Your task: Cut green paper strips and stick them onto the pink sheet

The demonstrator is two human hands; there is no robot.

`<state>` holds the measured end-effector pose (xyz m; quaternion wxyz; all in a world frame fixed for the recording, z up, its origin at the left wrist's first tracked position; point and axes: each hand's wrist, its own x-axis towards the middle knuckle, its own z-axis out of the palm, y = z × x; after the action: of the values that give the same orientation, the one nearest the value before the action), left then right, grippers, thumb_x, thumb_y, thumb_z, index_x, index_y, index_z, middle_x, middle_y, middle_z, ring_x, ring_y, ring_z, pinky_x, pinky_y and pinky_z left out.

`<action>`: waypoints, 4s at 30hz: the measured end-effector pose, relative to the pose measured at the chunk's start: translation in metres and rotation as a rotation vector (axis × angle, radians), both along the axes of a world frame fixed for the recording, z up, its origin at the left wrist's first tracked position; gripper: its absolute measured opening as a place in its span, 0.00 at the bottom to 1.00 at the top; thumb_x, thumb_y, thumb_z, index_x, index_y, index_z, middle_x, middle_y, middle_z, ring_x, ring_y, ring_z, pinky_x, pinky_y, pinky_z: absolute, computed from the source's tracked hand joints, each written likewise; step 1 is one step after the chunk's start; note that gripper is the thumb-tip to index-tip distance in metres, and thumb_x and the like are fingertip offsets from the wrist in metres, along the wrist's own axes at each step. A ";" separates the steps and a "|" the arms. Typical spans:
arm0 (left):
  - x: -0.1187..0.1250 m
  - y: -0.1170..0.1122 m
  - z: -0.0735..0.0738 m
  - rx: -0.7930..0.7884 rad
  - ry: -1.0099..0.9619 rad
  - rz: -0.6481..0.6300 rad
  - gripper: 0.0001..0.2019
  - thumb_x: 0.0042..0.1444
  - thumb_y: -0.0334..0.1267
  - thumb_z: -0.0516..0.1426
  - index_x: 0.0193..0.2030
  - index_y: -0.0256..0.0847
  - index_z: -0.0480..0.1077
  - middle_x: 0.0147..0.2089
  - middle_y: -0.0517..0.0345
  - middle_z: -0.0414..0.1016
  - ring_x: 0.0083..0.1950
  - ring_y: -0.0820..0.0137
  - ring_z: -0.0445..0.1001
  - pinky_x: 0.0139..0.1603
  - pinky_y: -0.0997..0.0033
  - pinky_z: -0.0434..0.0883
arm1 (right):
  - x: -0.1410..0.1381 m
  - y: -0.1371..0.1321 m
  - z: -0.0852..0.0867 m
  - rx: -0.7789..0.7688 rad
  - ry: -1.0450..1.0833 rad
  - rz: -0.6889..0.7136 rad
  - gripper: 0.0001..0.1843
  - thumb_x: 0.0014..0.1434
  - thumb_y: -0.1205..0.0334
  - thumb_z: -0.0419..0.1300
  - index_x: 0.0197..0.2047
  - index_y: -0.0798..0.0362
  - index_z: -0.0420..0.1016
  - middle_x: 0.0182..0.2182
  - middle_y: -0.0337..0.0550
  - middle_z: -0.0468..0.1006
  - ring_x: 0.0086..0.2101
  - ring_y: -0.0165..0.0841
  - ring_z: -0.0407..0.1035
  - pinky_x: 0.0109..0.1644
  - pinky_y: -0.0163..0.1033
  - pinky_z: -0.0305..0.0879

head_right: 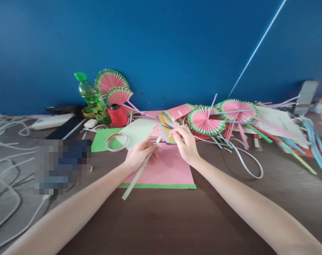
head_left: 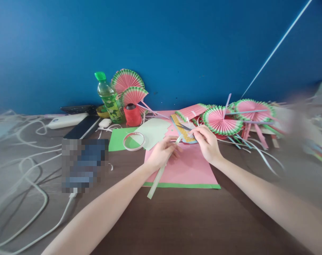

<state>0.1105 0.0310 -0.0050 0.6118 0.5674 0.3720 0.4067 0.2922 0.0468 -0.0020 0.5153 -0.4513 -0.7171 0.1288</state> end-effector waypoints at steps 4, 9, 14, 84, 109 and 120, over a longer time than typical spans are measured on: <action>0.000 0.000 0.000 -0.003 0.016 0.010 0.08 0.53 0.35 0.52 0.41 0.39 0.61 0.30 0.58 0.74 0.23 0.76 0.70 0.20 0.79 0.66 | 0.001 0.009 -0.003 -0.031 0.067 -0.099 0.10 0.59 0.61 0.49 0.30 0.52 0.68 0.28 0.42 0.69 0.32 0.34 0.65 0.37 0.39 0.60; -0.001 0.001 -0.003 0.028 -0.001 0.003 0.08 0.54 0.34 0.51 0.41 0.37 0.61 0.30 0.56 0.74 0.24 0.76 0.71 0.24 0.77 0.68 | 0.025 0.030 -0.012 -0.052 0.114 -0.279 0.06 0.52 0.61 0.56 0.32 0.53 0.70 0.31 0.43 0.71 0.26 0.31 0.63 0.34 0.40 0.62; -0.001 0.001 -0.003 0.021 -0.004 0.005 0.08 0.54 0.34 0.51 0.42 0.36 0.62 0.31 0.56 0.74 0.24 0.76 0.71 0.27 0.75 0.69 | 0.032 0.034 -0.015 0.018 0.022 -0.317 0.17 0.45 0.73 0.51 0.36 0.53 0.74 0.38 0.46 0.69 0.28 0.32 0.63 0.40 0.44 0.62; 0.000 0.003 -0.003 -0.056 -0.038 -0.035 0.16 0.51 0.45 0.57 0.40 0.33 0.71 0.38 0.47 0.77 0.30 0.70 0.74 0.36 0.68 0.70 | -0.021 -0.018 -0.002 -0.007 -0.045 0.136 0.04 0.57 0.64 0.54 0.33 0.52 0.70 0.28 0.39 0.70 0.27 0.28 0.62 0.30 0.36 0.59; -0.003 -0.001 0.000 -0.085 -0.064 -0.058 0.12 0.50 0.38 0.55 0.40 0.35 0.72 0.35 0.53 0.79 0.40 0.64 0.76 0.45 0.66 0.68 | -0.019 -0.014 -0.008 0.222 -0.197 0.186 0.06 0.58 0.67 0.52 0.34 0.50 0.70 0.29 0.42 0.67 0.32 0.32 0.65 0.37 0.39 0.64; 0.001 -0.001 0.002 -0.162 -0.133 -0.052 0.10 0.47 0.32 0.54 0.37 0.31 0.70 0.37 0.46 0.78 0.30 0.70 0.75 0.34 0.69 0.70 | -0.021 -0.016 -0.005 -0.055 -0.011 0.163 0.07 0.58 0.62 0.54 0.29 0.52 0.69 0.28 0.40 0.68 0.29 0.30 0.63 0.30 0.36 0.59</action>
<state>0.1116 0.0305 -0.0026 0.6893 0.4974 0.3475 0.3958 0.2712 0.0311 -0.0068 0.4864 -0.4062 -0.7506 0.1874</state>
